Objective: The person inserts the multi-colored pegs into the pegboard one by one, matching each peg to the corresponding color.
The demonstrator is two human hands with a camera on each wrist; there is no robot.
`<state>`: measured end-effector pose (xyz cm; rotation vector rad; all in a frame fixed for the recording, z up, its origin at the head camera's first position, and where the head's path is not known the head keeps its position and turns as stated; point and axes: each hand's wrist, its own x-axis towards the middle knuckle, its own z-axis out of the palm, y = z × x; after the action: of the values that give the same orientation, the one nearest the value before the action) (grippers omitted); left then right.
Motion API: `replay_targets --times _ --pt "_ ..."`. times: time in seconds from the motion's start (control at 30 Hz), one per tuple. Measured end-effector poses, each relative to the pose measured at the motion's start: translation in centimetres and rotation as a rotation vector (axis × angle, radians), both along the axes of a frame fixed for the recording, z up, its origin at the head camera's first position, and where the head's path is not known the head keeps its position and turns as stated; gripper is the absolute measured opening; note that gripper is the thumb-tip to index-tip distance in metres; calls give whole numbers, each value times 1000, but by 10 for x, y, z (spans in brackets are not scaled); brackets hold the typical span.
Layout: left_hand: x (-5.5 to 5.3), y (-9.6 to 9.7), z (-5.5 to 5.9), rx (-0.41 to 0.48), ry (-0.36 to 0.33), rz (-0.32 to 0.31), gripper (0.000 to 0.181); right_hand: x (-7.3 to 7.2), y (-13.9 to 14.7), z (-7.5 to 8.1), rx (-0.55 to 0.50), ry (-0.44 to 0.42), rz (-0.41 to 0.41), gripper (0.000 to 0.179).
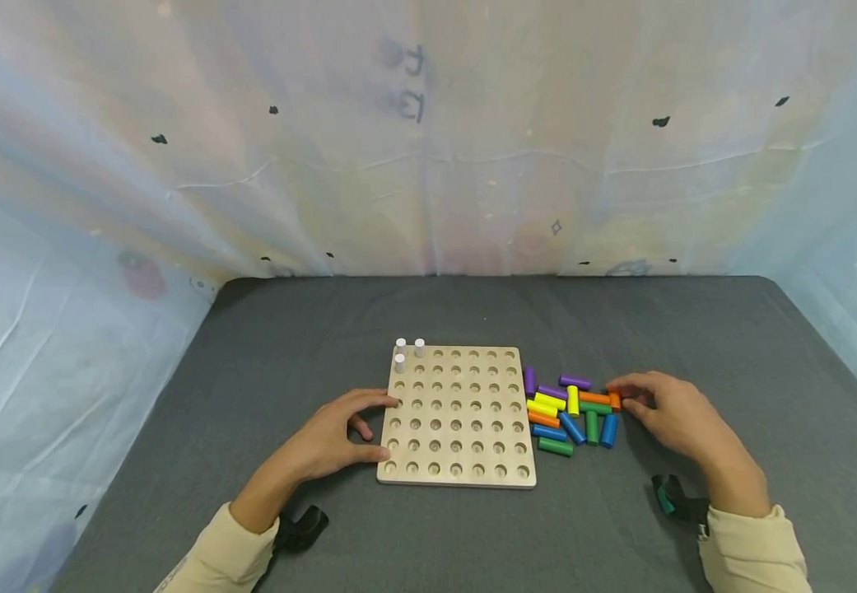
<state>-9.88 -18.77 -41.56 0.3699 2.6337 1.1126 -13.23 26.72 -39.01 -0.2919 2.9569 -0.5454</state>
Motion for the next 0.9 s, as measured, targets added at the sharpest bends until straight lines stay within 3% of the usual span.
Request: replay_targets --times 0.17,0.27,0.37,0.47,0.6,0.9 --pt "-6 -3 8 -18 -28 -29 66 1 0 -1 -17 3 7 27" --pt "-21 -2 22 -58 0 17 60 2 -1 -2 -26 7 19 26" --pt "-40 6 36 -89 81 100 51 3 -1 -3 -20 19 25 26" --pt "-55 16 43 -101 131 134 45 3 0 -2 -15 23 22 26" --pt "-62 23 41 -92 127 152 38 3 1 0 -12 20 21 26" --pt "-64 19 22 -28 112 167 31 3 -1 0 -6 23 21 26"
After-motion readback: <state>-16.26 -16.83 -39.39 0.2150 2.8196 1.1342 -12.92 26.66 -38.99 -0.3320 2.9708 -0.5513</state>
